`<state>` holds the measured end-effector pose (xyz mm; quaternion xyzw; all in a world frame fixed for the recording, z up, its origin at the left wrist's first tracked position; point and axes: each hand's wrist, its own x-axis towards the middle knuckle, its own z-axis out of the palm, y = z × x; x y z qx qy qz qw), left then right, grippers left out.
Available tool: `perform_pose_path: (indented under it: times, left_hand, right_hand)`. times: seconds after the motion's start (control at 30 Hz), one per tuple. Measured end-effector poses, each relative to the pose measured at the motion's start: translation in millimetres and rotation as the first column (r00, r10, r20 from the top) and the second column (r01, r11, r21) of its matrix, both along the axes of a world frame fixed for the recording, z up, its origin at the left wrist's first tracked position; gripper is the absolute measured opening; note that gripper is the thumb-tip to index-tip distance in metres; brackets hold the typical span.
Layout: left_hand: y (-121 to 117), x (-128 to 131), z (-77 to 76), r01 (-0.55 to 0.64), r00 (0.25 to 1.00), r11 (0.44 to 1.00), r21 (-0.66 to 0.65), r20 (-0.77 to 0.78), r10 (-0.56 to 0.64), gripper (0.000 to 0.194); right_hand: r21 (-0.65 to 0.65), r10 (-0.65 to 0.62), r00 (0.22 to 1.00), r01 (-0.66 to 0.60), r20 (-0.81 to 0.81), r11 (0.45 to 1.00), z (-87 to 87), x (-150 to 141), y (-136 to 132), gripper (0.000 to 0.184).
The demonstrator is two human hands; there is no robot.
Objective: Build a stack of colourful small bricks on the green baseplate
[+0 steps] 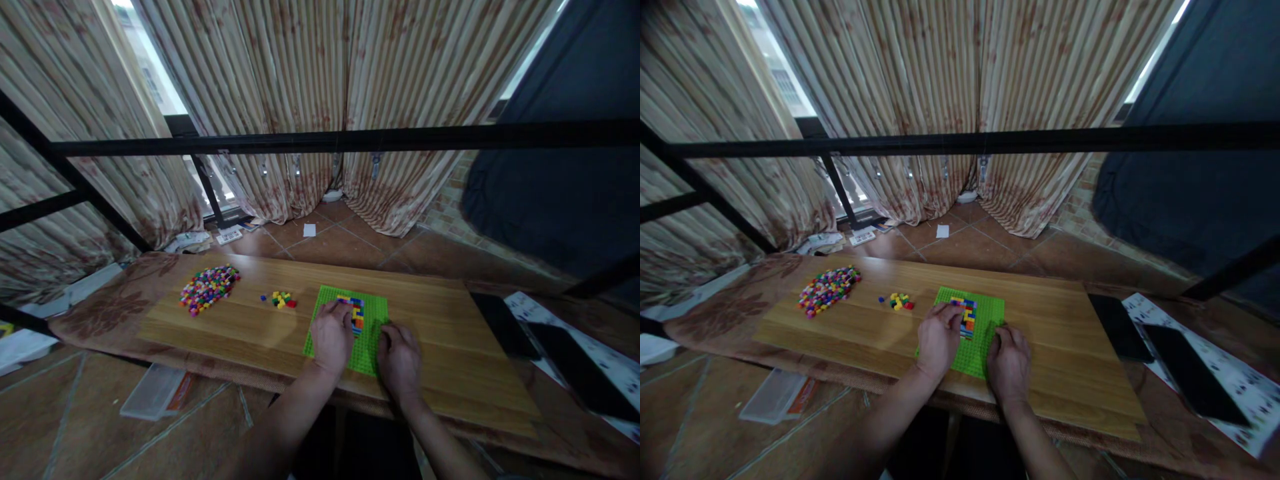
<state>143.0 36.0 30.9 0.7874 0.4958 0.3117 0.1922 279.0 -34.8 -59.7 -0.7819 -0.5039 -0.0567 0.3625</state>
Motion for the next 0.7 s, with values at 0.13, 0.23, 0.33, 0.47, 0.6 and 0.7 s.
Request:
perform_pose_path:
  times: [0.13, 0.23, 0.33, 0.47, 0.6, 0.7]
  left_hand:
    - [-1.2, -1.5, -4.6, -0.027, 1.000, 1.000, -0.012, -0.010, 0.027, 0.016]
    - [-1.3, -4.4, -7.0, -0.027, 0.999, 0.999, -0.038, -0.021, 0.026, 0.014]
    - [0.1, -6.5, -7.9, 0.015, 1.000, 0.999, -0.042, -0.022, -0.015, 0.015]
    - [3.0, -7.7, -8.0, 0.051, 0.999, 0.998, -0.029, -0.014, -0.052, 0.019]
    - [5.0, -9.2, -7.7, 0.083, 0.996, 0.997, 0.000, -0.037, -0.083, 0.020]
    - [5.8, -10.3, -5.9, 0.117, 0.989, 0.992, 0.044, -0.094, -0.112, 0.020]
  right_hand:
    - [0.003, -0.003, 1.000, 0.003, -0.005, 1.000, -0.7, 0.6, 0.3, 0.025]
    - [0.007, 0.003, 1.000, -0.003, 0.000, 1.000, -1.3, 1.2, 0.3, 0.025]
    - [0.007, 0.004, 1.000, -0.004, 0.005, 1.000, -1.4, 1.4, 0.2, 0.025]
    - [0.007, -0.004, 1.000, 0.004, 0.022, 1.000, -1.0, 1.3, 0.2, 0.025]
    - [0.012, 0.002, 0.999, -0.002, 0.034, 1.000, -0.9, 1.7, 0.2, 0.025]
    - [0.015, 0.000, 1.000, 0.000, 0.029, 1.000, -0.9, 1.7, 0.0, 0.025]
